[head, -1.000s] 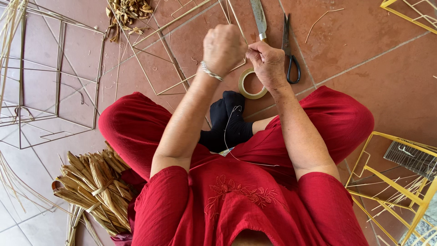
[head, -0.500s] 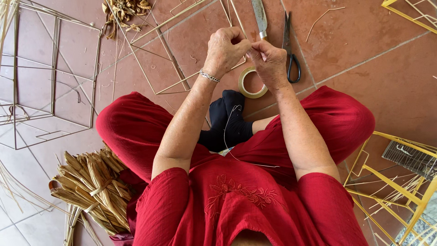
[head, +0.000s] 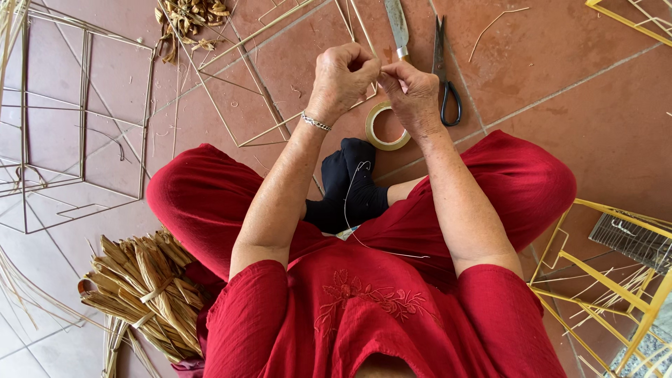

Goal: The person sits on the floor and assembles a rectangular bamboo frame by cutting thin bamboo strips with scissors and securing the joints with clear adhesive tape. They repeatedly measure, cut, and wrap tape around the frame's corners to reinforce the structure.

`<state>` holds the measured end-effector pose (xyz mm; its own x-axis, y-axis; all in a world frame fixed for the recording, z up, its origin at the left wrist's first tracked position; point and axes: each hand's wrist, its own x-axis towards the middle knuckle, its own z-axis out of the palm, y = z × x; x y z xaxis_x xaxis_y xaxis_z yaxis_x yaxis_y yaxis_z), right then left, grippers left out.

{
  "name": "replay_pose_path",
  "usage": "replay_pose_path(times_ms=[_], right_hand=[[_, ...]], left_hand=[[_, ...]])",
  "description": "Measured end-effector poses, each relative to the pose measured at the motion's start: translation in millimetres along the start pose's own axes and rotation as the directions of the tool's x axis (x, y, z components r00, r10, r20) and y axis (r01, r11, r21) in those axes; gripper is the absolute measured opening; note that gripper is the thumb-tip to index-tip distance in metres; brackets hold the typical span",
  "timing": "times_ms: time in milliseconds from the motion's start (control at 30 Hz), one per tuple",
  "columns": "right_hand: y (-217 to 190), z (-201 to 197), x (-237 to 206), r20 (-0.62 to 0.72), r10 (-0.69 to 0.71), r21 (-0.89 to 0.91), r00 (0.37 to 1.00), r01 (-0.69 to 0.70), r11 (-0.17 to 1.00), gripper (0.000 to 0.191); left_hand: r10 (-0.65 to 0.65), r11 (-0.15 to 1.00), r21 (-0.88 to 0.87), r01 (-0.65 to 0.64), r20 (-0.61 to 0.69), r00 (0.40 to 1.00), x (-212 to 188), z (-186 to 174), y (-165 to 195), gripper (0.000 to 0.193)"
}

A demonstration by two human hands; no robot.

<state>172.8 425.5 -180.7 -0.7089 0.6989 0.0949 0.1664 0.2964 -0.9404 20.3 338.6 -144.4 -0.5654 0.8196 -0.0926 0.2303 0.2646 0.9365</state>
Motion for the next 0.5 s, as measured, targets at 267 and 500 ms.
replay_pose_path(times_ms=[267, 500], right_hand=[[2, -2, -1, 0.022, 0.057, 0.027, 0.998, -0.058, 0.998, 0.022], [14, -8, 2, 0.076, 0.102, 0.226, 0.992, -0.117, 0.967, 0.022]], left_hand=[[0.143, 0.986, 0.09, -0.141, -0.013, 0.99, 2, 5, -10, 0.012], [0.157, 0.98, 0.128, -0.151, -0.036, 0.987, -7, -3, -6, 0.014]])
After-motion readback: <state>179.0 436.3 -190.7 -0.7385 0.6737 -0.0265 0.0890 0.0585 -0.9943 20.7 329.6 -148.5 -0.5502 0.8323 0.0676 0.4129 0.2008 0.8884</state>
